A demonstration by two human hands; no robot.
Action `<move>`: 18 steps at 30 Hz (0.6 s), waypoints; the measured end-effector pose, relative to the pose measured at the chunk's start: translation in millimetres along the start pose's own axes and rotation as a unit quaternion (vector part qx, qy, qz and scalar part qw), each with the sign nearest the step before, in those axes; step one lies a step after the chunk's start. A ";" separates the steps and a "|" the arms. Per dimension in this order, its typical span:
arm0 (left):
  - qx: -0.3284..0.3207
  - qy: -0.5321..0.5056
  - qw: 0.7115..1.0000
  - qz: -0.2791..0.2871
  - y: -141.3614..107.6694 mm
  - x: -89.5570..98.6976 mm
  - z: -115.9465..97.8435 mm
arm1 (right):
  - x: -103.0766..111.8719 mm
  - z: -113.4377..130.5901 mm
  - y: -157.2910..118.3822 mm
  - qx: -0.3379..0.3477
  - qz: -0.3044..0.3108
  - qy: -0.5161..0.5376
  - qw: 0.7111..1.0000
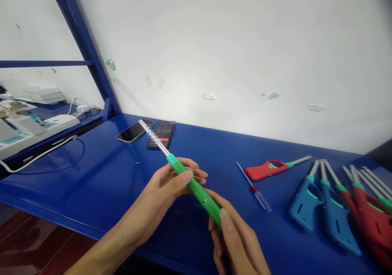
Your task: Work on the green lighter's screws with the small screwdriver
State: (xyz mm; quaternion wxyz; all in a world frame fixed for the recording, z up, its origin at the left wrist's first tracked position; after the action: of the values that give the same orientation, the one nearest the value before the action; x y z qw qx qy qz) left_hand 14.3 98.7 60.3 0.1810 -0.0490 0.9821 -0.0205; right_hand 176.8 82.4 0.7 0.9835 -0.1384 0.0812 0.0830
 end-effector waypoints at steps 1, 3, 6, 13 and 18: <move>0.008 0.019 1.000 0.003 -0.1 -0.3 2.7 | 2.2 -5.5 1.9 -0.025 0.001 0.018 1.000; 0.020 0.029 0.999 0.011 -0.8 -0.5 5.4 | 2.8 -12.3 5.0 -0.067 0.032 0.057 0.996; 0.016 -0.025 0.999 0.028 -2.4 -1.4 1.0 | 2.9 -3.9 7.8 -0.060 0.076 0.110 0.989; -0.006 -0.074 0.997 0.038 0.6 -2.9 -1.9 | -6.7 14.4 -0.2 -0.029 0.132 0.113 0.984; -0.015 -0.032 0.999 0.042 0.9 -4.0 -2.8 | -6.3 15.2 -2.4 -0.044 0.126 0.114 0.984</move>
State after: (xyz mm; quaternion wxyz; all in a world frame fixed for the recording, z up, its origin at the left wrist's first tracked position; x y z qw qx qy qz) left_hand 16.9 100.0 64.3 0.2124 -0.0112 0.9771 0.0030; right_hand 173.2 83.6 16.9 0.9425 -0.1786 0.2061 0.1931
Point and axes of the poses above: each hand's wrist, its own y-axis towards the middle knuckle, its own x-axis out of the back of the hand, z = x × y, the point moved 7 cm from there along y, towards the middle knuckle, and after that the axes turned 5 degrees about -z, right-handed, at the moved point
